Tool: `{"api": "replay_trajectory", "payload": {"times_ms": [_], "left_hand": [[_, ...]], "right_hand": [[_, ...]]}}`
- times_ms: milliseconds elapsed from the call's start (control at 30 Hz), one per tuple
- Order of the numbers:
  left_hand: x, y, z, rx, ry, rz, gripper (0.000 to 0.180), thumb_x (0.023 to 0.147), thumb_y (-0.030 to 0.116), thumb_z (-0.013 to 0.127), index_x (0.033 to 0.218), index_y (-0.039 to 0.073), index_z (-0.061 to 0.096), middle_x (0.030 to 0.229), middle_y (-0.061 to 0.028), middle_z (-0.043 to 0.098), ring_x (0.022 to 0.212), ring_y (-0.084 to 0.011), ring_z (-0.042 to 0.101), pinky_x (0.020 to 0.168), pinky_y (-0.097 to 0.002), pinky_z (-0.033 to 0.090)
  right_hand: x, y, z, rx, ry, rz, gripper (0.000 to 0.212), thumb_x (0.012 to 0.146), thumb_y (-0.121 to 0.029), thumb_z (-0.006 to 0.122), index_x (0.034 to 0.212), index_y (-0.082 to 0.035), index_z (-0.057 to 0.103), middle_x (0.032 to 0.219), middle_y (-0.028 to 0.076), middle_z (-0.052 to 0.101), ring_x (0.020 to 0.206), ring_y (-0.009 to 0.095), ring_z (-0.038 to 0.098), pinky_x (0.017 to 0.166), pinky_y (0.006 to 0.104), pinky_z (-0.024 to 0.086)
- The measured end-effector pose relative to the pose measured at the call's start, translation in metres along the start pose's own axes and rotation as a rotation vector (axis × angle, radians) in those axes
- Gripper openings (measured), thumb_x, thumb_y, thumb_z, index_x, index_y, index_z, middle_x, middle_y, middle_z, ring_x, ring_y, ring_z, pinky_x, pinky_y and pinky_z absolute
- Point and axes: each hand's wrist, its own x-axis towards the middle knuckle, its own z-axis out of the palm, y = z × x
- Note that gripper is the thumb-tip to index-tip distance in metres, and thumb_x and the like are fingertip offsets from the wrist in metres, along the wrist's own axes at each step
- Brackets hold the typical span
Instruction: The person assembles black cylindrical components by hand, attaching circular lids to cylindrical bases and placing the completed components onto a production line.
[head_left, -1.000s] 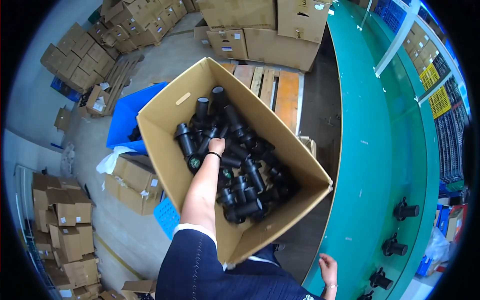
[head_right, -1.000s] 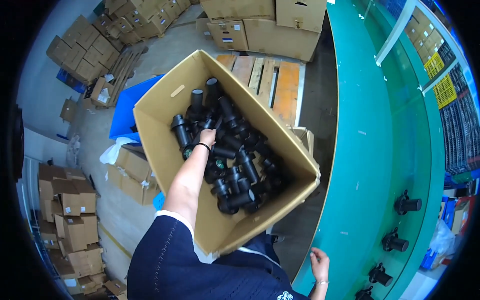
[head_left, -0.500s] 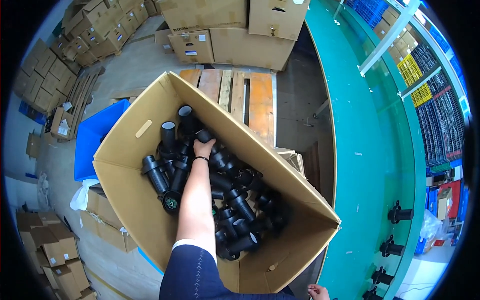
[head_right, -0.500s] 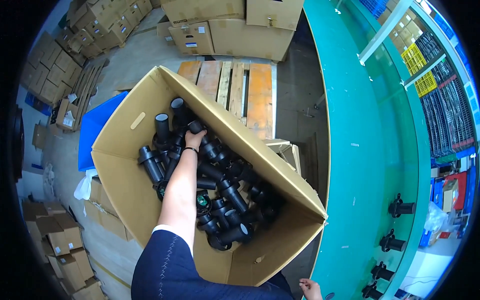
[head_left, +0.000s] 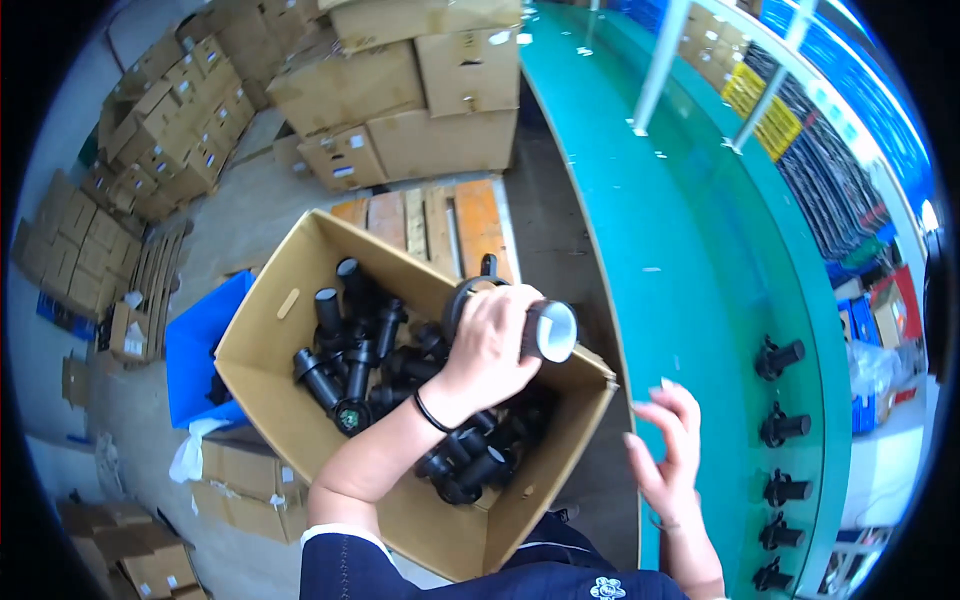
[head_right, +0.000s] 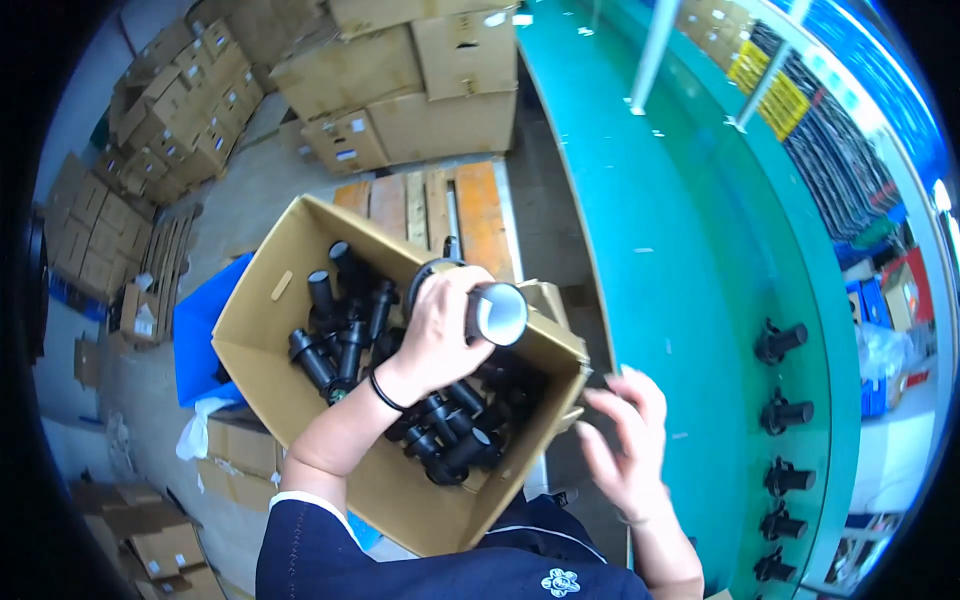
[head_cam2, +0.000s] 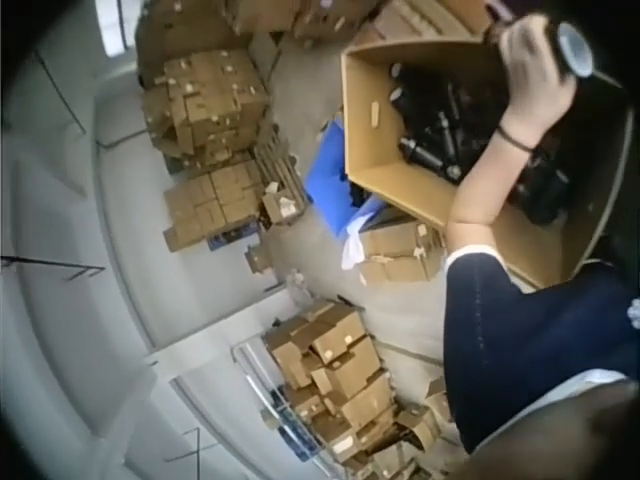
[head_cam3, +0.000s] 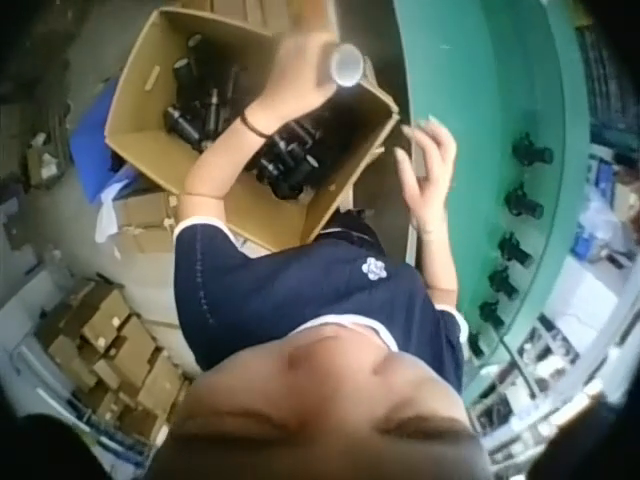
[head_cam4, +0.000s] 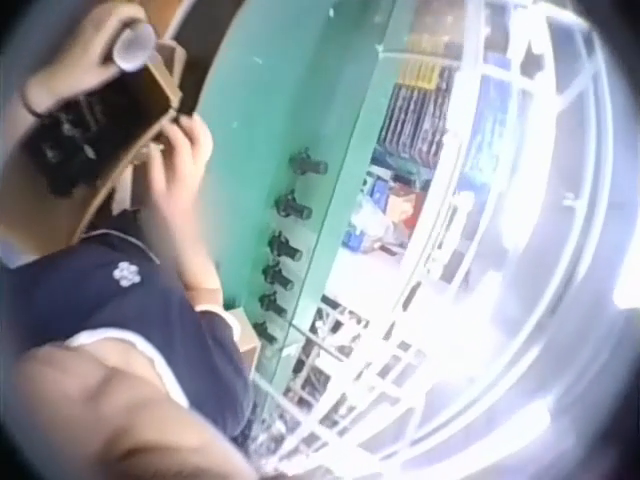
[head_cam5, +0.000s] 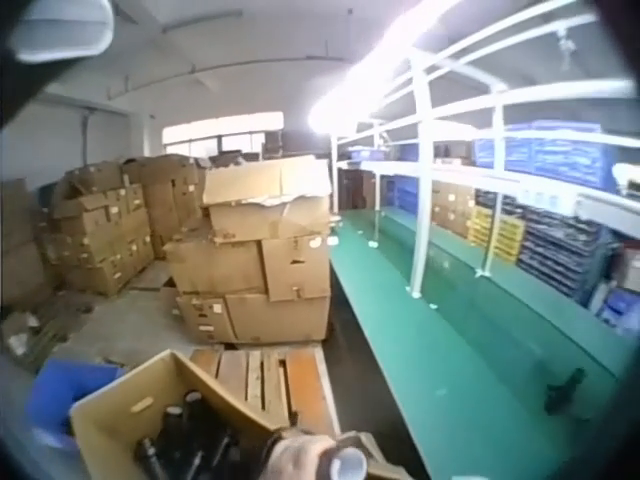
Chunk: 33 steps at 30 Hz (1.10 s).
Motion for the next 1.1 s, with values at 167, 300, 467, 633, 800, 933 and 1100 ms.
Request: {"api": "replay_trajectory", "payload": {"times_ms": [167, 300, 467, 633, 800, 933, 1100], "left_hand": [[0.013, 0.097, 0.053, -0.079, -0.18, 0.176, 0.056, 0.062, 0.004, 0.067, 0.112, 0.002, 0.042, 0.104, -0.0147, 0.052, 0.101, -0.0318, 0.051, 0.09, -0.0441, 0.036], [0.005, 0.165, 0.096, -0.156, -0.277, 0.215, 0.057, 0.062, 0.005, 0.067, 0.113, 0.001, 0.042, 0.104, -0.0149, 0.052, 0.102, -0.0316, 0.051, 0.09, -0.0437, 0.036], [-0.011, 0.235, 0.151, -0.274, -0.394, 0.333, 0.059, 0.062, 0.005, 0.068, 0.114, 0.002, 0.042, 0.105, -0.0154, 0.052, 0.102, -0.032, 0.051, 0.089, -0.0432, 0.036], [-0.042, 0.288, 0.209, -0.648, -0.664, 0.123, 0.056, 0.067, 0.005, 0.07, 0.115, 0.002, 0.042, 0.104, -0.0137, 0.053, 0.099, -0.0281, 0.053, 0.087, -0.0387, 0.041], [-0.073, 0.303, 0.275, -1.214, -0.908, -0.345, 0.053, 0.075, 0.013, 0.073, 0.116, 0.002, 0.042, 0.102, -0.0079, 0.054, 0.093, -0.019, 0.055, 0.083, -0.0316, 0.045], [-0.09, 0.303, 0.319, -1.308, -1.103, -0.627, 0.053, 0.077, 0.018, 0.073, 0.117, 0.003, 0.042, 0.101, -0.0052, 0.054, 0.092, -0.0148, 0.054, 0.081, -0.0303, 0.046], [-0.098, 0.302, 0.354, -1.243, -1.189, -0.806, 0.044, 0.08, 0.016, 0.07, 0.115, 0.006, 0.045, 0.098, -0.0048, 0.055, 0.092, -0.015, 0.055, 0.079, -0.0325, 0.047]], "right_hand": [[-0.01, -0.008, -0.016, 0.033, 0.23, 0.045, 0.029, 0.072, -0.01, 0.068, 0.099, -0.006, 0.06, 0.123, 0.018, 0.042, 0.121, 0.039, 0.033, 0.1, 0.0473, 0.029], [-0.063, 0.021, -0.049, -0.021, 0.331, 0.106, 0.027, 0.075, -0.013, 0.067, 0.099, -0.005, 0.06, 0.125, 0.018, 0.042, 0.122, 0.039, 0.032, 0.101, 0.048, 0.028], [-0.133, 0.033, -0.113, -0.191, 0.335, 0.243, 0.021, 0.077, -0.016, 0.065, 0.095, -0.004, 0.061, 0.129, 0.018, 0.04, 0.122, 0.039, 0.032, 0.101, 0.0479, 0.028], [-0.222, 0.058, -0.154, -0.041, 0.567, 0.435, 0.016, 0.078, -0.009, 0.063, 0.093, -0.006, 0.065, 0.126, 0.015, 0.044, 0.12, 0.031, 0.039, 0.097, 0.04, 0.035], [-0.369, 0.137, -0.171, 0.158, 0.697, 1.002, 0.012, 0.081, -0.012, 0.061, 0.087, -0.003, 0.066, 0.086, 0.007, 0.062, 0.081, 0.016, 0.058, 0.073, 0.0262, 0.046], [-0.486, 0.188, -0.115, 0.037, 0.47, 1.464, 0.019, 0.075, -0.01, 0.067, 0.093, -0.004, 0.064, 0.086, 0.008, 0.06, 0.077, 0.018, 0.057, 0.07, 0.028, 0.047], [-0.489, 0.18, -0.067, -0.154, 0.511, 1.408, 0.039, 0.067, -0.007, 0.073, 0.104, -0.005, 0.059, 0.095, 0.011, 0.057, 0.085, 0.022, 0.057, 0.074, 0.0307, 0.048]]}}
